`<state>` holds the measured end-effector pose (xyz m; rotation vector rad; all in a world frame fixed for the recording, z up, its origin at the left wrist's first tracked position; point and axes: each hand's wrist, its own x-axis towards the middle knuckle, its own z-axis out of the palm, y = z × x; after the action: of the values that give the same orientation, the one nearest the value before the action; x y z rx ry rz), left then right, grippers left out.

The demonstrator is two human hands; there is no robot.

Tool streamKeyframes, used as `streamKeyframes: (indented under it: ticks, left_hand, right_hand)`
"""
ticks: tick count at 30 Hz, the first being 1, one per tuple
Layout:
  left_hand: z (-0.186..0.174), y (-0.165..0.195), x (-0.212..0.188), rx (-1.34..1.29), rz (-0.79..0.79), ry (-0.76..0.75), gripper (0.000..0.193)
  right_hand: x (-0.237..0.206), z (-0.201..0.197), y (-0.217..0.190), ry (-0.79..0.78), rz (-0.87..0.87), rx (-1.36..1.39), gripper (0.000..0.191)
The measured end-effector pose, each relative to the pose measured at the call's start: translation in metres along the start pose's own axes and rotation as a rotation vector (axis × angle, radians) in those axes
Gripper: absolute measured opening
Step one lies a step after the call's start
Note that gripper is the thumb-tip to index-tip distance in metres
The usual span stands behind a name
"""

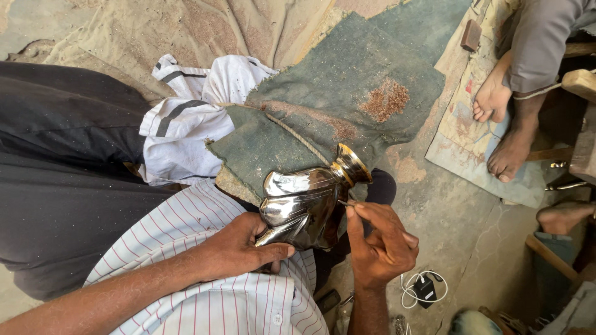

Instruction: The person holds a polished metal vessel and uses a small pointed tool to engrave or scratch fine lines into its surface. They rotate the vessel to access different areas and continue the detailed work throughout the clip.

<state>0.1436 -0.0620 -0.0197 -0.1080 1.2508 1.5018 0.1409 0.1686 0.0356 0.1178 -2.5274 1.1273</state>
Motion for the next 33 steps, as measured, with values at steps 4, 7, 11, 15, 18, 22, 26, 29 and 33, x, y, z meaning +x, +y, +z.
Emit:
streamKeyframes:
  ticks: [4, 7, 11, 15, 18, 22, 26, 29, 33]
  left_hand:
    - [0.001, 0.001, -0.001, -0.015, 0.027, -0.011, 0.031]
    - [0.001, 0.001, -0.001, -0.009, 0.046, -0.020, 0.030]
    - [0.002, 0.001, -0.003, -0.010, 0.069, -0.012, 0.029]
    - [0.001, 0.002, -0.002, -0.003, 0.048, -0.013, 0.029]
    - [0.001, 0.002, -0.002, -0.003, 0.037, -0.010, 0.031]
    - [0.001, 0.002, -0.002, -0.005, 0.030, -0.012, 0.030]
    - [0.000, 0.001, -0.002, -0.003, 0.067, -0.014, 0.030]
    - [0.000, 0.001, -0.003, -0.024, 0.052, -0.005, 0.030]
    - [0.000, -0.001, -0.003, -0.007, 0.070, -0.008, 0.031]
  right_hand:
    - [-0.007, 0.002, -0.007, 0.021, -0.043, -0.020, 0.022]
    - [-0.005, 0.002, -0.009, 0.015, -0.053, -0.051, 0.022]
    - [-0.001, 0.002, -0.010, -0.005, -0.063, -0.056, 0.021]
    - [0.002, 0.002, -0.010, -0.012, -0.032, -0.043, 0.021]
    - [0.004, 0.002, -0.009, -0.032, -0.062, 0.005, 0.021]
    - [0.005, 0.001, -0.010, -0.035, -0.023, -0.065, 0.022]
    - [0.004, 0.000, -0.013, -0.048, -0.021, -0.010, 0.022]
    - [0.002, 0.001, -0.017, -0.048, -0.016, 0.020, 0.023]
    - [-0.001, 0.001, -0.019, -0.042, -0.039, 0.005, 0.025]
